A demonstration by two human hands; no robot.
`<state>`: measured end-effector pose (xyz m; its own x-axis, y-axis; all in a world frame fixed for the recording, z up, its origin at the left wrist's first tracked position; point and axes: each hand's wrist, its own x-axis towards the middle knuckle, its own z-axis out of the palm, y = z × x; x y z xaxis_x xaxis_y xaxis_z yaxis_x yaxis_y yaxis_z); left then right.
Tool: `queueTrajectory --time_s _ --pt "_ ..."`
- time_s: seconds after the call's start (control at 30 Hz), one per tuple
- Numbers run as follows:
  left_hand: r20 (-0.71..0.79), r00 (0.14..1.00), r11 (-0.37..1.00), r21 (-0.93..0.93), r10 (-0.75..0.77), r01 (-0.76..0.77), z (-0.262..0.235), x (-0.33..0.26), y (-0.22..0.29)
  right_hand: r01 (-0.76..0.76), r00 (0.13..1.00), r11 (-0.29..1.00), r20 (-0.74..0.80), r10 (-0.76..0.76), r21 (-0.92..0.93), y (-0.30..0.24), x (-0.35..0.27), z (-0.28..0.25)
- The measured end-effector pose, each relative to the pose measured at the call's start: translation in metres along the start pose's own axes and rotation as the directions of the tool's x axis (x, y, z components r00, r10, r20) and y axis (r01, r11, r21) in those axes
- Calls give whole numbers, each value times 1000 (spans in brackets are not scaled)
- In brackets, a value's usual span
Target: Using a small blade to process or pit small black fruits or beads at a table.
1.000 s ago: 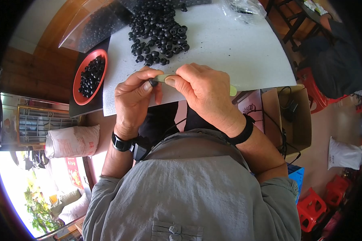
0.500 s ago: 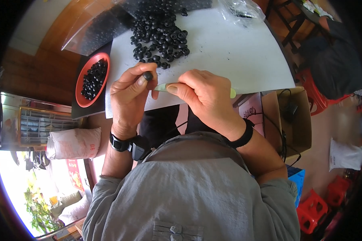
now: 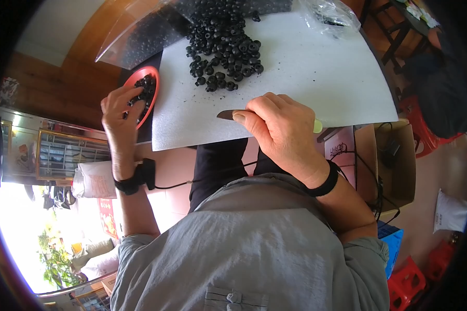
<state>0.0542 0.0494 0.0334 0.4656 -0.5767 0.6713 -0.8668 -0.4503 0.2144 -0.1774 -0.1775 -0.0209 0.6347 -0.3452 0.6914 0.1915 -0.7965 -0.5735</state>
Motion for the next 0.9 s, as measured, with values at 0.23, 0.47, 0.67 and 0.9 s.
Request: queueTrajectory --time_s 0.23,0.47,0.67,0.9 --pt "164 964 953 -252 211 -166 64 12 70 15 999 1000 -35 -15 7 2 -3 3" --pt "240 946 973 -131 217 -190 83 18 73 48 998 998 -38 -50 -45 5 -5 2" --pt "261 956 957 -284 137 -60 78 12 72 54 998 997 -32 -55 -50 7 -6 2" --pt "246 957 945 -319 153 -69 77 6 72 59 997 996 -44 -63 -72 6 -7 4"
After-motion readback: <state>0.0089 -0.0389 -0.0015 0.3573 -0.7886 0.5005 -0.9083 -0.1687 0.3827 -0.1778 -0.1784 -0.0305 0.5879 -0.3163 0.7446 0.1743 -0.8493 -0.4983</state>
